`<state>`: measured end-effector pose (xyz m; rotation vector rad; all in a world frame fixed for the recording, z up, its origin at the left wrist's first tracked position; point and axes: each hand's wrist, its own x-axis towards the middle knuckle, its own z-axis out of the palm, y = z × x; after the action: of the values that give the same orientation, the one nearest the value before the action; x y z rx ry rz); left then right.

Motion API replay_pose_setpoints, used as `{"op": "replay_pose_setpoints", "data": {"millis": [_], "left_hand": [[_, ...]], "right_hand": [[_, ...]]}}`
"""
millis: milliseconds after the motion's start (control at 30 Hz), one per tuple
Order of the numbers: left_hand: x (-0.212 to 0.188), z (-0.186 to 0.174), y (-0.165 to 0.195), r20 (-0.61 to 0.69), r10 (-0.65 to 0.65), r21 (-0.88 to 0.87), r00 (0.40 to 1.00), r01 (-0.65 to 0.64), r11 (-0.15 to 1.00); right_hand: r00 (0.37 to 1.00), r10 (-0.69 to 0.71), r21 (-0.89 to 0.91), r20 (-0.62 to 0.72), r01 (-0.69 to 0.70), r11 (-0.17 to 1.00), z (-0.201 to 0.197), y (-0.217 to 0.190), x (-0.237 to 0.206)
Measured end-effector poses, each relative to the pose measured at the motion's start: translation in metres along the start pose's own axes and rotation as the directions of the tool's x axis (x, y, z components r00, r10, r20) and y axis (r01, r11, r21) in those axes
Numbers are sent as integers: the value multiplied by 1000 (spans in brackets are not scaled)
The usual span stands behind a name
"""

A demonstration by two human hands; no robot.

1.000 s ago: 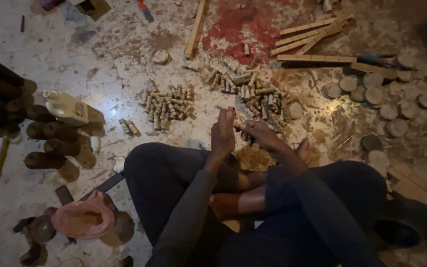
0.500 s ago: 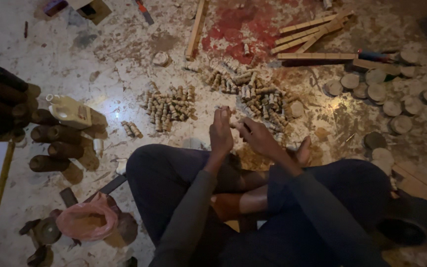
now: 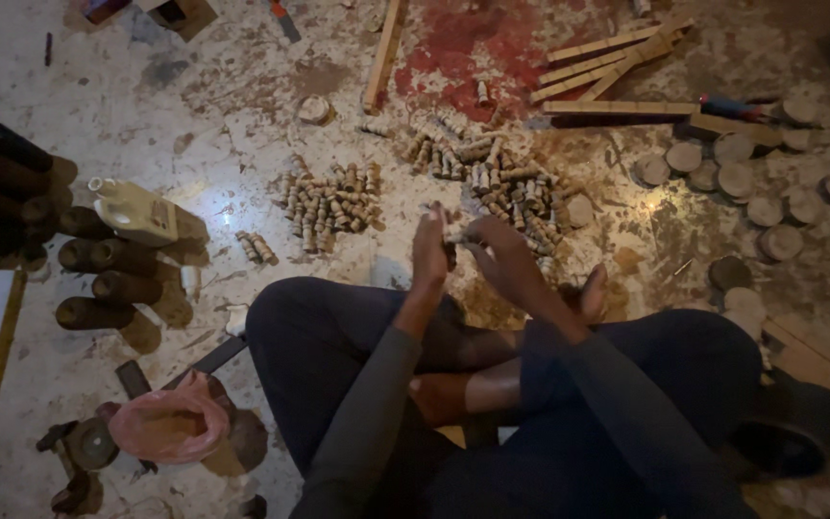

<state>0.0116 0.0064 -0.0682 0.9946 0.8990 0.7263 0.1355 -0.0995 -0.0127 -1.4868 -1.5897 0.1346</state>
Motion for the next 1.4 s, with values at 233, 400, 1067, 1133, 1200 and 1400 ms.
{"op": "replay_pose_setpoints", "data": {"millis": [233,400,1067,1133,1200,1400], "left_hand": [[6,-6,13,-76,-39,-271,996,17,962],[6,-4,10,80,-4,-333,997,30,942],[-30,13,30,221,563,603,796,-565,563],[-32,16,34,217,564,617,797,-560,553],[-35,19,37,187,543,620,819,-527,581],[-45,20,46,281,687,682,670,-643,348]], "right_hand": [[875,478,330,77,-475,816,9,20,0],[860,496,431,124,-496,753,9,21,-3],[875,453,11,170,-461,887,15,19,-10],[855,485,10,182,-495,869,23,29,-18],[843,504,66,187,-523,850,34,38,-25],[372,773,473,514,-874,106,47,60,-27]]}}
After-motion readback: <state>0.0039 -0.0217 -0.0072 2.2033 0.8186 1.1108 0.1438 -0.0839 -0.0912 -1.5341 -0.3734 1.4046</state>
